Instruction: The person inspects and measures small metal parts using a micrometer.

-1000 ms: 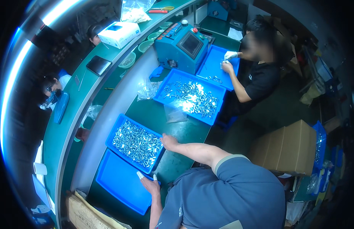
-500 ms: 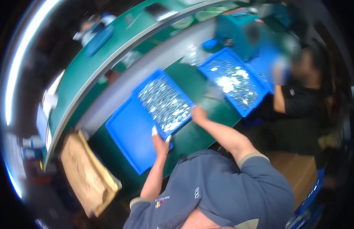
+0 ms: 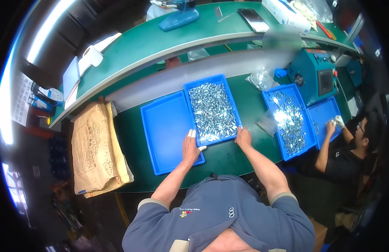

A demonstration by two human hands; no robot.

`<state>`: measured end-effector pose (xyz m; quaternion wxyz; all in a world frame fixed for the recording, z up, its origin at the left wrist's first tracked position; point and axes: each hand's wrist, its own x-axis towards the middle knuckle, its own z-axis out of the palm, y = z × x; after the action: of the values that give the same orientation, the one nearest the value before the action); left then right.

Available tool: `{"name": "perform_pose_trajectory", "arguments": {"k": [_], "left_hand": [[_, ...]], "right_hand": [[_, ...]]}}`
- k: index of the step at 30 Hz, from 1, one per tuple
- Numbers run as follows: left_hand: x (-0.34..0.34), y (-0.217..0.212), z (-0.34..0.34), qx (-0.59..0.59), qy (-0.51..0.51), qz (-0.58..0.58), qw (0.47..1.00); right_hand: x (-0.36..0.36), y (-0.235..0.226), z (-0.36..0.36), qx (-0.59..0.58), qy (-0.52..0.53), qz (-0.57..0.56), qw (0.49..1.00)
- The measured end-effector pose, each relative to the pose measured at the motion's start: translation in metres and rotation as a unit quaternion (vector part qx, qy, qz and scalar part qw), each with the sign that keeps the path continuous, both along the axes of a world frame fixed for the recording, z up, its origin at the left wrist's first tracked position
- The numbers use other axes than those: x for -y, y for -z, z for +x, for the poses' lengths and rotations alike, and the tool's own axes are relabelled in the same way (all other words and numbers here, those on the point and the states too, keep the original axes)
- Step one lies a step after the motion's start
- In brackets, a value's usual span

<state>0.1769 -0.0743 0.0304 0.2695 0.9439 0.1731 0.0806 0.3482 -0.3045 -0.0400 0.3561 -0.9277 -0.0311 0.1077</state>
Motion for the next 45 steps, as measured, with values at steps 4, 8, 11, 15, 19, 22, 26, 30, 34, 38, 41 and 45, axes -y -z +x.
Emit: {"name": "perform_pose_trajectory", "arguments": {"k": [4, 8, 11, 15, 19, 22, 26, 30, 34, 38, 41, 45], "left_hand": [[-0.01, -0.003, -0.007, 0.0, 0.023, 0.009, 1.0], [-0.014, -0.05, -0.002, 0.039, 0.021, -0.041, 0.998], [-0.024, -0.119, 0.019, 0.191, 0.052, -0.067, 0.978], [-0.071, -0.238, 0.096, 0.401, 0.083, 0.054, 0.911], [-0.121, -0.318, 0.182, 0.368, 0.024, 0.122, 0.921], [-0.17, -0.324, 0.237, 0.275, -0.01, 0.209, 0.938], [-0.171, -0.338, 0.28, 0.185, -0.026, 0.108, 0.976], [-0.179, -0.335, 0.273, 0.202, -0.029, 0.128, 0.971], [-0.171, -0.343, 0.275, 0.208, -0.026, 0.145, 0.967], [-0.17, -0.346, 0.272, 0.206, -0.025, 0.15, 0.967], [-0.167, -0.352, 0.268, 0.175, -0.029, 0.131, 0.975], [-0.162, -0.351, 0.268, 0.186, 0.003, 0.129, 0.974]], "right_hand": [[0.006, -0.058, 0.027, -0.054, -0.125, -0.145, 0.98], [-0.011, -0.22, 0.076, 0.071, -0.239, -0.038, 0.968], [-0.053, -0.339, 0.104, 0.246, -0.241, 0.136, 0.929], [-0.123, -0.403, 0.165, 0.328, -0.216, 0.221, 0.893], [-0.197, -0.412, 0.216, 0.325, -0.172, 0.182, 0.912], [-0.242, -0.415, 0.229, 0.261, -0.166, 0.194, 0.931], [-0.257, -0.417, 0.251, 0.233, -0.15, 0.235, 0.932], [-0.279, -0.412, 0.251, 0.247, -0.136, 0.225, 0.933], [-0.284, -0.411, 0.261, 0.242, -0.126, 0.247, 0.93], [-0.283, -0.41, 0.264, 0.248, -0.124, 0.238, 0.931], [-0.282, -0.41, 0.262, 0.245, -0.11, 0.255, 0.929], [-0.282, -0.405, 0.266, 0.272, -0.066, 0.272, 0.921]]}}
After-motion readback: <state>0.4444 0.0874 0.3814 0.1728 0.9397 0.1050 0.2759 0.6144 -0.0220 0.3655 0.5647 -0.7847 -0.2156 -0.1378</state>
